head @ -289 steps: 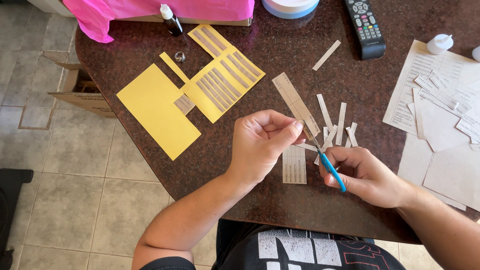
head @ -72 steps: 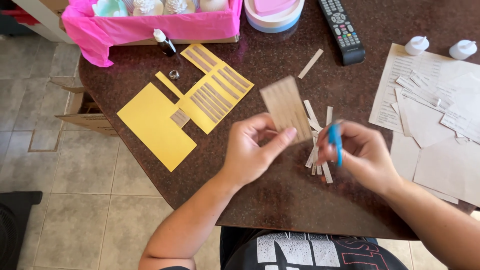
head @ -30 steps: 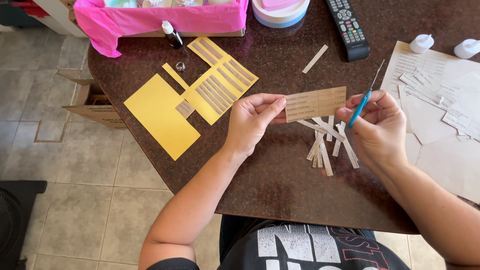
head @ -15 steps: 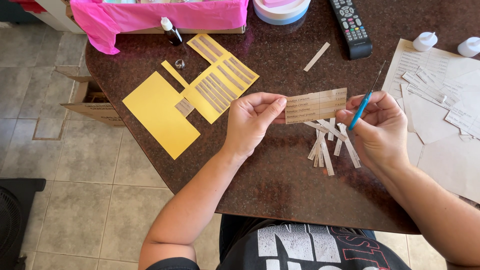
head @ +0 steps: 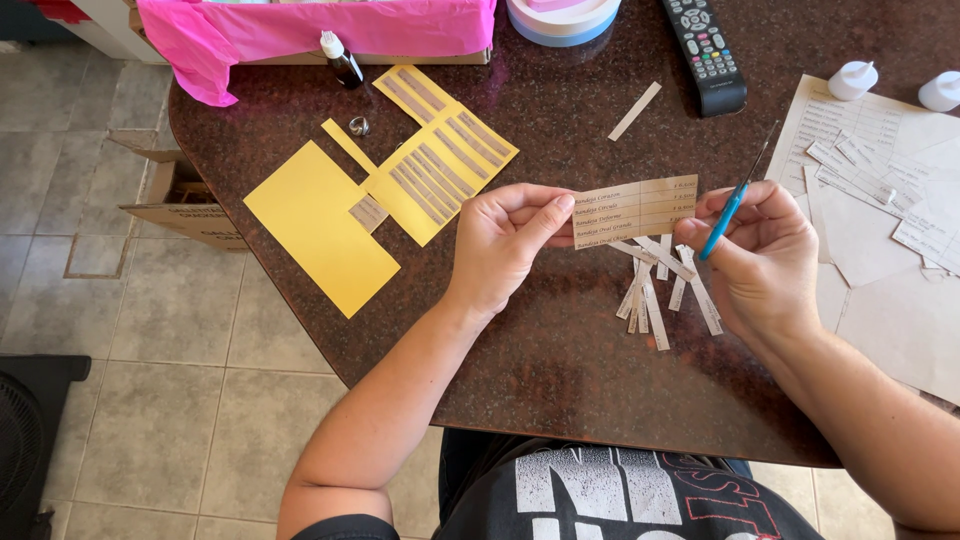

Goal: Cutting printed paper strips into individual labels using scissors

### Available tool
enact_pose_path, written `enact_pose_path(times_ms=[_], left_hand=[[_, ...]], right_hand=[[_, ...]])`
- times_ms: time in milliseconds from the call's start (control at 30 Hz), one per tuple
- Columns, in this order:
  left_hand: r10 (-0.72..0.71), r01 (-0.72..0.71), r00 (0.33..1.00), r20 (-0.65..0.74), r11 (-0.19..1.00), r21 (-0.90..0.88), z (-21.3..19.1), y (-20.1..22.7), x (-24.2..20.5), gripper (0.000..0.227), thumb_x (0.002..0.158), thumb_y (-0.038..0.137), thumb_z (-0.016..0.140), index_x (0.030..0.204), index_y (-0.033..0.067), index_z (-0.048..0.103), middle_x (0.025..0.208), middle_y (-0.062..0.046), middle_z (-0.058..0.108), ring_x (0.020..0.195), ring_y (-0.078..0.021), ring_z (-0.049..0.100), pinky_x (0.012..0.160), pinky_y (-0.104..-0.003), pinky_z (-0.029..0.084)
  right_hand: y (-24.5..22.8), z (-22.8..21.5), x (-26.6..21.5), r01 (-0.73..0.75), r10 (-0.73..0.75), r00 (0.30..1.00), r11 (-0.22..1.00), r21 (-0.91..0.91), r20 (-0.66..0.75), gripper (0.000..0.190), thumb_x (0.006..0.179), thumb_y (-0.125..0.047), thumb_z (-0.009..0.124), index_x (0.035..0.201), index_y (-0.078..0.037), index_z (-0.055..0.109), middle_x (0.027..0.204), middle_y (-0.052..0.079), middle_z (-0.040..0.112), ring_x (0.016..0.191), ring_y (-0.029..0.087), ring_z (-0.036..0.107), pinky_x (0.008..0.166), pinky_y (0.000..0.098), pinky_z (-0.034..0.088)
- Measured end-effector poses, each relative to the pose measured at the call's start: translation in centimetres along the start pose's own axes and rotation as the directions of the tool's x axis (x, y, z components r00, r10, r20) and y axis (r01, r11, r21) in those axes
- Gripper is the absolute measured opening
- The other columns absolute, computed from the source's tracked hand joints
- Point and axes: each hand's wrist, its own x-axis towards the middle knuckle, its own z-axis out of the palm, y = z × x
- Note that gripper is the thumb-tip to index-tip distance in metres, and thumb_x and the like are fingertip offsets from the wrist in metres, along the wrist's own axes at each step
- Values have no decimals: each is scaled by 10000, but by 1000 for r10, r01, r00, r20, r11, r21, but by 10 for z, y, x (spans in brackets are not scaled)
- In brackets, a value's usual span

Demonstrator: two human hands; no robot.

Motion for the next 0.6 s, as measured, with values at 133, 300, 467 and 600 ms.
enact_pose_path(times_ms=[133,300,467,600], left_hand=[[9,-10,999,31,999,47,1,5,-1,182,944,131,719,1057,-6,756,1002,-197,788,873,-220,772,738,-323,692],[55,-65,995,79,990,123,2,9,-3,170,902,45,782,1068,15,764,994,-121,793,862,-118,747,788,-187,635],[43,-52,997,71,988,145,2,9,-2,155,912,75,771,1058,23,769,978,-116,796,866,-118,742,789,-194,618],[-7,2,999,46,995,103,2,9,-1,192,947,181,720,1040,22,777,977,-140,796,833,-152,736,696,-256,638]], right_hand=[[0,0,-1,0,-1,1000,1000,17,25,406,805,110,770,1028,-146,547,1052,81,682,905,96,680,873,251,639],[-2,2,-3,1,0,998,1000,-20,67,401,795,91,788,997,-136,527,1052,93,692,870,93,691,828,220,623],[-6,6,-5,7,-3,997,998,-56,75,369,793,75,797,970,-117,537,1040,81,688,858,90,688,812,212,619],[-6,5,-4,1,3,998,998,-62,62,374,790,76,793,973,-119,531,1037,86,687,834,96,691,794,216,615]])
